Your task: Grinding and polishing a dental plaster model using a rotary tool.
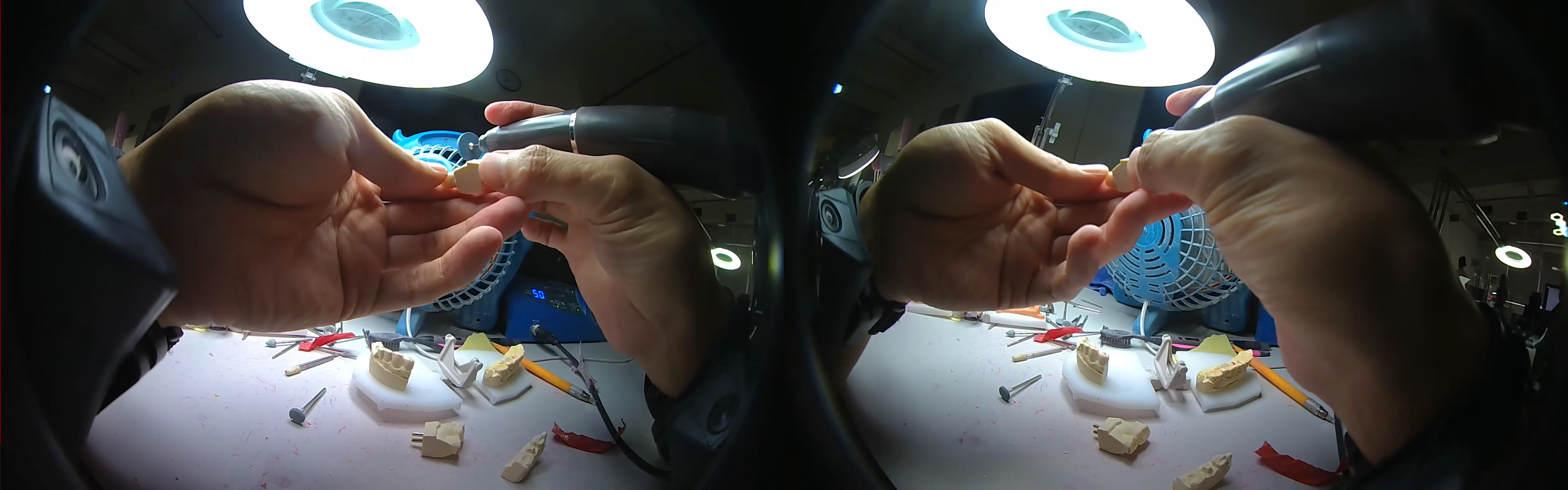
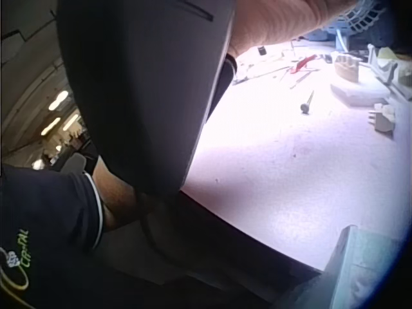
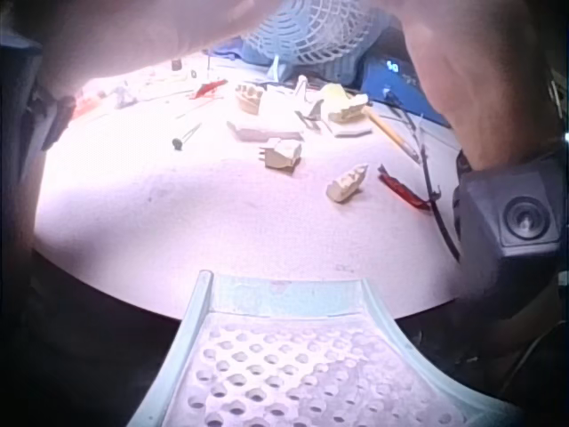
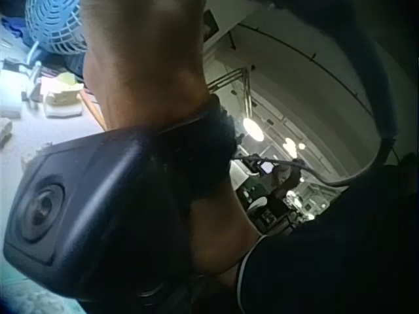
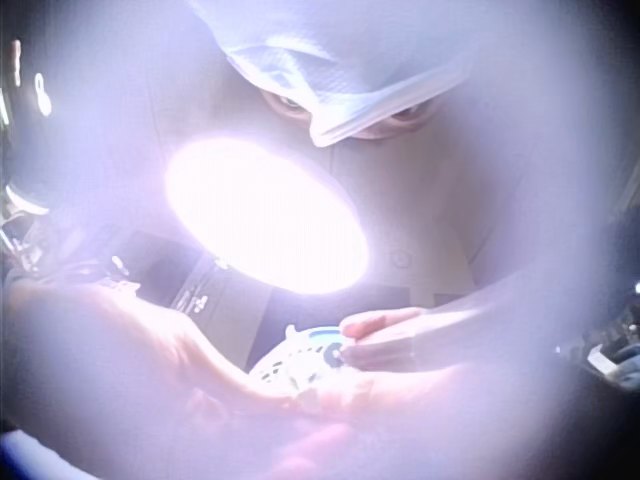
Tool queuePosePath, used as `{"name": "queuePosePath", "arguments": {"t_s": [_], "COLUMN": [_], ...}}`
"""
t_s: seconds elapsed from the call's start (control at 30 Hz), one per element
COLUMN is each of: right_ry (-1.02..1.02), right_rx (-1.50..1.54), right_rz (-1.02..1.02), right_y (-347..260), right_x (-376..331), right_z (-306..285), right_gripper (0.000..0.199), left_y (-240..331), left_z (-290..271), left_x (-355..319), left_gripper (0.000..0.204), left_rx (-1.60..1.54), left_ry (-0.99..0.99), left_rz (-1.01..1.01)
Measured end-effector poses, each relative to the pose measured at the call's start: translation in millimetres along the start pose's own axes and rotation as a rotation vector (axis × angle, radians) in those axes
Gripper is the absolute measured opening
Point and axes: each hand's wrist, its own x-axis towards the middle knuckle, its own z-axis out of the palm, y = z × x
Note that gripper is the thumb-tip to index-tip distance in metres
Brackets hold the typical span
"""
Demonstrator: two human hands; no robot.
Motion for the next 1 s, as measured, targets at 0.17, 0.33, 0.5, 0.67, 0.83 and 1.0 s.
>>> {"name": "queuePosePath", "arguments": {"t_s": [0.17,0.33,0.5,0.67,0.83,1.0], "right_ry": [0.043,0.069,-0.133,0.025,0.017,-0.128], "right_rx": [-0.089,-0.154,0.006,0.026,-0.006,0.134], "right_rz": [-0.005,0.006,-0.012,0.025,0.002,0.138], "right_y": [-0.9,-4.6,-8.1,-1.7,-0.8,-0.3], "right_x": [-0.3,0.1,-2.4,-8.2,-7.8,13.5], "right_z": [7.7,0.7,-13.4,-9.1,-3.8,-21.2], "right_gripper": [0.038,0.039,0.036,0.028,0.026,0.027], "left_y": [-3.4,-10.6,-16.7,-24.0,-22.2,-18.2], "left_z": [4.9,10.3,18.9,23.6,22.2,19.3], "left_x": [-1.1,-3.9,-3.1,-3.2,-5.2,-5.5], "left_gripper": [0.033,0.035,0.041,0.044,0.042,0.037], "left_rx": [0.05,0.233,0.498,0.515,0.493,0.443], "left_ry": [0.035,0.135,0.263,0.421,0.365,0.301], "left_rz": [0.042,0.129,0.229,0.382,0.389,0.347]}}
